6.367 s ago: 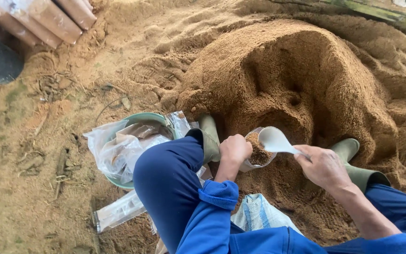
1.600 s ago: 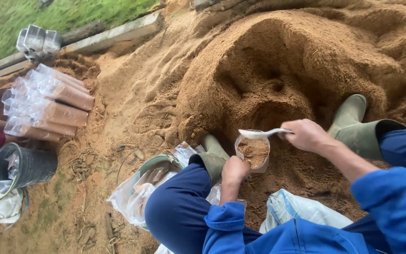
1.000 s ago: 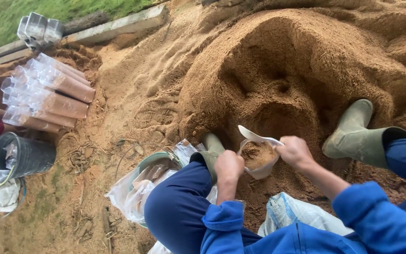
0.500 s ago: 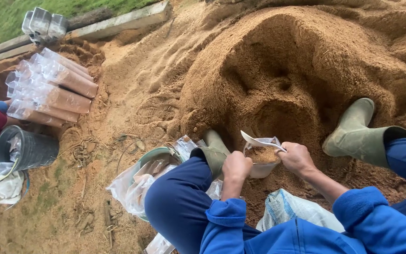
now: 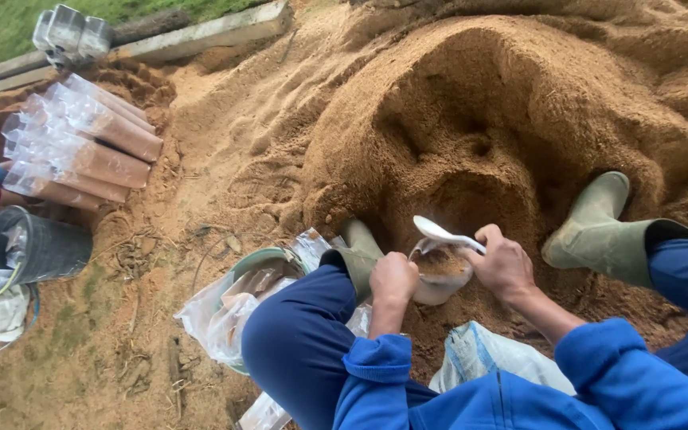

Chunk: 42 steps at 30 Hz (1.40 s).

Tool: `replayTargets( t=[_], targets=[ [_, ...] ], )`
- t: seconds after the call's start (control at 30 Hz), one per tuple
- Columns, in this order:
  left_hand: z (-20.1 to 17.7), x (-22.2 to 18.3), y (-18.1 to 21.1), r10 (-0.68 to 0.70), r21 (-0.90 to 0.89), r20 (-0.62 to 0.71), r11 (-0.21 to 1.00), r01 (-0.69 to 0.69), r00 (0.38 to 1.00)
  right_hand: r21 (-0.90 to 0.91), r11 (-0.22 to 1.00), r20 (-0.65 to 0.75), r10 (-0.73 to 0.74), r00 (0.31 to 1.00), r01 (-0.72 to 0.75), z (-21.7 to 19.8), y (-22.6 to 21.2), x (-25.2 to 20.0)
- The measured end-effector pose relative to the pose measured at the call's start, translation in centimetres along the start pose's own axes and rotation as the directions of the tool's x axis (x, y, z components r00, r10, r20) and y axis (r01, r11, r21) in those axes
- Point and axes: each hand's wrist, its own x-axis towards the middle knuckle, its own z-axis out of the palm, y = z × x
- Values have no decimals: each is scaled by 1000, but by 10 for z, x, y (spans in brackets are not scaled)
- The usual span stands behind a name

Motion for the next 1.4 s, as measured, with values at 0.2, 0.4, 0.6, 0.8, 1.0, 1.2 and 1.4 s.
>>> replayTargets(
  t=[0.2, 0.4, 0.6, 0.8, 1.0, 1.2, 1.4],
  targets=[
    [10, 8, -3, 34, 10, -1, 999, -34, 999, 72, 997, -27, -33, 999, 35, 52, 50, 49],
    [-3, 7, 4, -2, 74, -7, 997, 3, 1000, 136, 990, -85, -27, 996, 39, 40, 46, 36],
    [-10, -12, 22, -20, 29, 67, 999, 18, 998, -42, 986, -60, -163, 985, 161, 25, 47, 26],
    [14, -17, 20, -58, -19, 186, 998, 62, 981, 233, 971, 22, 40, 999, -44, 26, 49, 32],
    [7, -13, 19, -92, -40, 167, 994, 100, 982, 274, 961, 87, -43, 995, 18, -58, 2, -10],
    [7, -19, 24, -71, -69, 175, 994, 84, 982, 146, 989, 231, -57, 971, 23, -78, 19, -27],
    [-3, -26, 27, -43, -76, 161, 996, 56, 986, -205, 951, 258, -175, 950, 231, -56, 8, -21]
  ],
)
